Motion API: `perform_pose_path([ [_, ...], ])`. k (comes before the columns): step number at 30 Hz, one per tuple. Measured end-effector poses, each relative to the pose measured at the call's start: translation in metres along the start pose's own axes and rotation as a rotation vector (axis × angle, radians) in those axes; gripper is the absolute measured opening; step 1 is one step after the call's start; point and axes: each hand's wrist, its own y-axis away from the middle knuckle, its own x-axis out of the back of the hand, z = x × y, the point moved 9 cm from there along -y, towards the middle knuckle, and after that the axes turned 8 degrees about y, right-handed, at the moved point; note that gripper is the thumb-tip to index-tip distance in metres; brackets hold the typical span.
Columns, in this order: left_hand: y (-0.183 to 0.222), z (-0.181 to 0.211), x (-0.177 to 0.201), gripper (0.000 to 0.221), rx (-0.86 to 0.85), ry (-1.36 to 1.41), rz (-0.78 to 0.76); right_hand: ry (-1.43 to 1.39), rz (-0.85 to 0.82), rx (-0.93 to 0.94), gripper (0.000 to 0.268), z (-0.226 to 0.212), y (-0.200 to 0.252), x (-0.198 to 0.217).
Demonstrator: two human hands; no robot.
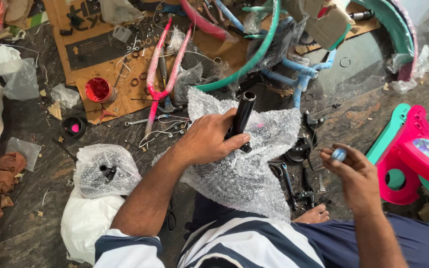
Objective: The person unwraps bubble-wrapped bicycle handlebars, fits them into the headset, and tightens the bolts using a wrench while sitting on the floor.
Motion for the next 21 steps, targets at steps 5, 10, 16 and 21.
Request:
perform_pose_path([
  [5,-0.002,0.005,-0.007,0.043,-0.068,-0.012,0.062,1.001,0.014,0.287,0.021,-0.073,0.027,-0.048],
  [10,-0.004,0.004,-0.006,0.040,-0.108,-0.020,0.127,0.831,-0.650,0.344,0.040,-0.093,0.040,-0.136],
  [16,-0.006,0.004,-0.014,0.043,-0.115,-0.067,0.080,1.530,-0.548,1.219,0.028,-0.181,0.073,-0.189],
  [21,-0.009,0.003,-0.018,0.047,-0.106,-0.142,0.073,1.949,-0.623,1.558,0.016,-0.197,0.104,-0.231],
])
